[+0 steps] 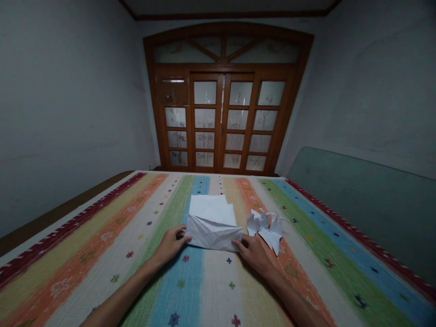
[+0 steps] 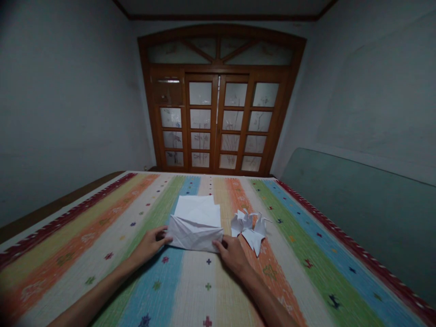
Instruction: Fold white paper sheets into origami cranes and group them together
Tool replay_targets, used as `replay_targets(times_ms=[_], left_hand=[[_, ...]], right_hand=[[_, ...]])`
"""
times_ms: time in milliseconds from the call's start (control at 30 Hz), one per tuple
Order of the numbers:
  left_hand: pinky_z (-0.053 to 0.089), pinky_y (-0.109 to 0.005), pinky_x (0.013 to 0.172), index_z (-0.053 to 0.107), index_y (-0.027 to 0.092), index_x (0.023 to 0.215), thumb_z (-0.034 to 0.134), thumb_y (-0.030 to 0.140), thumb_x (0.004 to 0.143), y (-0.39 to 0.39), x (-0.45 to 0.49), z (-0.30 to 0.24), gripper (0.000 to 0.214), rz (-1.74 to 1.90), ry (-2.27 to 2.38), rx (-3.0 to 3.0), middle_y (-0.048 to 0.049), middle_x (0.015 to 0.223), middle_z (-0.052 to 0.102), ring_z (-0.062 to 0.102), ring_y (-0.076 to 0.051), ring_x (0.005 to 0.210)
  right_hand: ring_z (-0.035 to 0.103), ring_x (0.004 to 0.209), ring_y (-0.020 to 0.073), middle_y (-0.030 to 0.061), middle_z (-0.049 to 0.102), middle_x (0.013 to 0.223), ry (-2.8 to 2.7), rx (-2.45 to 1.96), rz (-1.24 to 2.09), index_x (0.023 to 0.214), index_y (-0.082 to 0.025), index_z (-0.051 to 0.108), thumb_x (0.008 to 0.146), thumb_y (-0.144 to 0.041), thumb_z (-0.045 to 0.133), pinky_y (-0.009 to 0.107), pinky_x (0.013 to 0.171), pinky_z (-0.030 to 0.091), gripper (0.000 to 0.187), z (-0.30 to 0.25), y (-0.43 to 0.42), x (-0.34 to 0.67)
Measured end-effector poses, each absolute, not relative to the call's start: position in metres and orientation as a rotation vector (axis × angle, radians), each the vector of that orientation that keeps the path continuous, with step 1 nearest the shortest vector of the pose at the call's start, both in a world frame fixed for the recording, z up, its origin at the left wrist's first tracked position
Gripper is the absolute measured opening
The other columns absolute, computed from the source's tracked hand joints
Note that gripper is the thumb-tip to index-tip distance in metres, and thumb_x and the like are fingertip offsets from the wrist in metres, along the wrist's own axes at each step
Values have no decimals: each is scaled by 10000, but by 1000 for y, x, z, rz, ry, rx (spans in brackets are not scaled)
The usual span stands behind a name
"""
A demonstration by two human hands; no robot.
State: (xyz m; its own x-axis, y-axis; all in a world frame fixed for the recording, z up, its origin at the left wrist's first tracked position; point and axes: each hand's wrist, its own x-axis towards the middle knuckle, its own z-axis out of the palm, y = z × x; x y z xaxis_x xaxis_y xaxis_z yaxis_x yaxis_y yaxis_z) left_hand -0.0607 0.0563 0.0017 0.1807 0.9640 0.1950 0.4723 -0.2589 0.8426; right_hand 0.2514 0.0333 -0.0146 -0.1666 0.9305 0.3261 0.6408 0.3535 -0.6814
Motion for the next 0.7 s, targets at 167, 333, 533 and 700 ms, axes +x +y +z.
replay_targets(times_ms=[167, 333, 533, 700], left_hand=[[487, -306, 705, 570, 129, 1296, 678, 224, 736, 51, -54, -3, 578, 1005, 1446, 1854, 61, 646, 592, 621, -194, 652], [446, -290, 680, 366, 130, 1470, 637, 116, 736, 43, -50, -1, 783, 915, 1470, 2020, 84, 630, 524, 575, -183, 627], [480, -358, 809, 541, 202, 1383, 616, 121, 772, 35, -51, 2, 620, 821, 1443, 2299, -44, 878, 659, 628, -243, 842], [483, -373, 840, 745, 234, 1071, 576, 168, 855, 31, -48, 7, 282, 737, 1467, 2432, -53, 838, 677, 620, -250, 860]], right_hand=[[550, 521, 179, -39, 577, 553, -1736, -1394, 530, 1044, -169, 654, 836, -296, 593, 247, 510, 381, 252, -19, 36, 248], [570, 498, 181, -70, 560, 546, -1738, -1397, 509, 1336, -192, 532, 838, -216, 568, 242, 501, 402, 500, -17, 32, 247], [708, 863, 255, 80, 756, 904, -2006, -1379, 331, 956, -200, 728, 919, -205, 526, 346, 786, 519, 205, -18, 25, 248], [658, 824, 242, 98, 667, 914, -2126, -1485, 81, 965, -189, 740, 949, -168, 518, 336, 746, 500, 224, -15, 22, 245]])
